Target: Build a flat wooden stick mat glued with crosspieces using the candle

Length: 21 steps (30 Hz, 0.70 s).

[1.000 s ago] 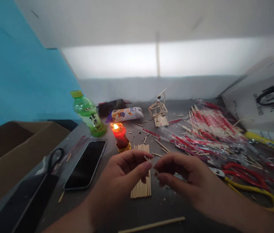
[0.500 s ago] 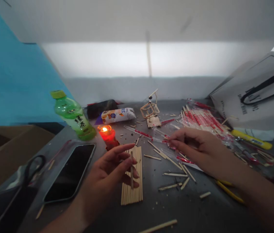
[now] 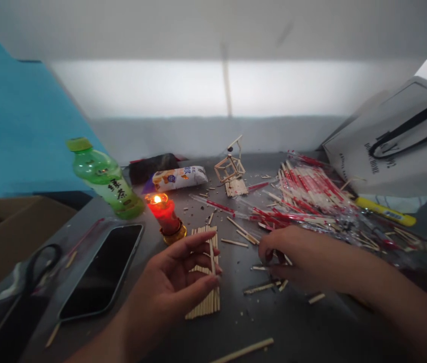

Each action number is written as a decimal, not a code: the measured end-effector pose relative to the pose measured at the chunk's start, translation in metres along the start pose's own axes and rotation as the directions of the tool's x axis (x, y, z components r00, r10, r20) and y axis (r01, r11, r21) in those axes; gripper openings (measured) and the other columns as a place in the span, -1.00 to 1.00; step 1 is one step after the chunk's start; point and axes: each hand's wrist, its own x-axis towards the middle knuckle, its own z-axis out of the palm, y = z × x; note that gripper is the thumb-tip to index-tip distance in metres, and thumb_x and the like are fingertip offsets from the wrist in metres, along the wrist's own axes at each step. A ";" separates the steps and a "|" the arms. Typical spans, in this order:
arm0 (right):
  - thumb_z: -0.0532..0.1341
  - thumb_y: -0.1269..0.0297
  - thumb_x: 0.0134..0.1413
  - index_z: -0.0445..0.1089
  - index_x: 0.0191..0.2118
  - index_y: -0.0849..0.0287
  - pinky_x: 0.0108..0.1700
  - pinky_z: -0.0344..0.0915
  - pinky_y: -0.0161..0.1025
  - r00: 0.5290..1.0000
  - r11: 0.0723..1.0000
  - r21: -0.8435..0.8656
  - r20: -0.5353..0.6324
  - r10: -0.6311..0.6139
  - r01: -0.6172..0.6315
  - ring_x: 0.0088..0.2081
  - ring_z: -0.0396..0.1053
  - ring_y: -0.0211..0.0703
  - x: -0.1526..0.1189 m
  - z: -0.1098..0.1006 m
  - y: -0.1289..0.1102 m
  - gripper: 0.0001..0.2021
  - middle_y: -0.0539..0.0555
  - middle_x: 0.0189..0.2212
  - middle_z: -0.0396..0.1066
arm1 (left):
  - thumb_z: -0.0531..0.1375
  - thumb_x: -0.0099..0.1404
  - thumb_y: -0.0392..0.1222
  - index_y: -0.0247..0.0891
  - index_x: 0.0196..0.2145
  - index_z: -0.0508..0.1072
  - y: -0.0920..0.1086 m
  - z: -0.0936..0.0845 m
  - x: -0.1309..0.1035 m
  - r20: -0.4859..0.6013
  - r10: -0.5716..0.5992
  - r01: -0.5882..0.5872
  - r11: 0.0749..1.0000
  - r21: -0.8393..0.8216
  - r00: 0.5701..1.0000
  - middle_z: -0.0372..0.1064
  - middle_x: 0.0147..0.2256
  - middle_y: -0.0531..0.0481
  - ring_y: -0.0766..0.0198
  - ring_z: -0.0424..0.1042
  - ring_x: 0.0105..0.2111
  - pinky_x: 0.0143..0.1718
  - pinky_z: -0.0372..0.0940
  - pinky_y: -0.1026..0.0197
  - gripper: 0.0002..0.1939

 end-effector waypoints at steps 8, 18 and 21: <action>0.22 0.34 0.24 0.51 -0.22 0.13 -0.31 0.18 -0.27 0.994 1.000 -0.002 -0.105 -0.002 0.002 -0.33 0.42 -0.14 0.006 0.000 0.000 -0.89 0.03 -0.34 0.54 | 0.51 0.07 -0.39 0.08 0.21 0.42 0.002 0.005 -0.007 0.134 0.040 -0.036 0.999 -0.029 0.990 0.45 0.03 -0.09 0.09 0.53 -0.09 -0.11 0.51 0.08 -0.20; 0.25 0.31 0.23 0.57 -0.16 0.08 -0.29 0.28 -0.32 0.999 0.796 0.603 -0.034 -0.042 0.054 -0.30 0.44 -0.20 0.001 0.011 -0.054 -0.86 -0.04 -0.32 0.55 | 0.49 0.05 -0.42 0.21 0.19 0.42 0.006 0.006 -0.008 0.137 0.175 -0.200 0.960 0.197 0.975 0.47 -0.08 0.02 0.14 0.54 -0.16 -0.12 0.51 0.14 -0.17; 0.28 0.29 0.17 0.56 -0.23 0.12 -0.36 0.22 -0.35 1.000 0.747 0.665 0.019 -0.002 -0.012 -0.37 0.38 -0.24 0.000 0.022 -0.059 -0.89 -0.06 -0.41 0.48 | 0.52 0.01 -0.40 0.27 0.18 0.42 0.010 0.007 -0.010 0.158 0.205 -0.245 0.921 0.303 0.966 0.47 -0.13 0.06 0.15 0.54 -0.18 -0.15 0.52 0.18 -0.14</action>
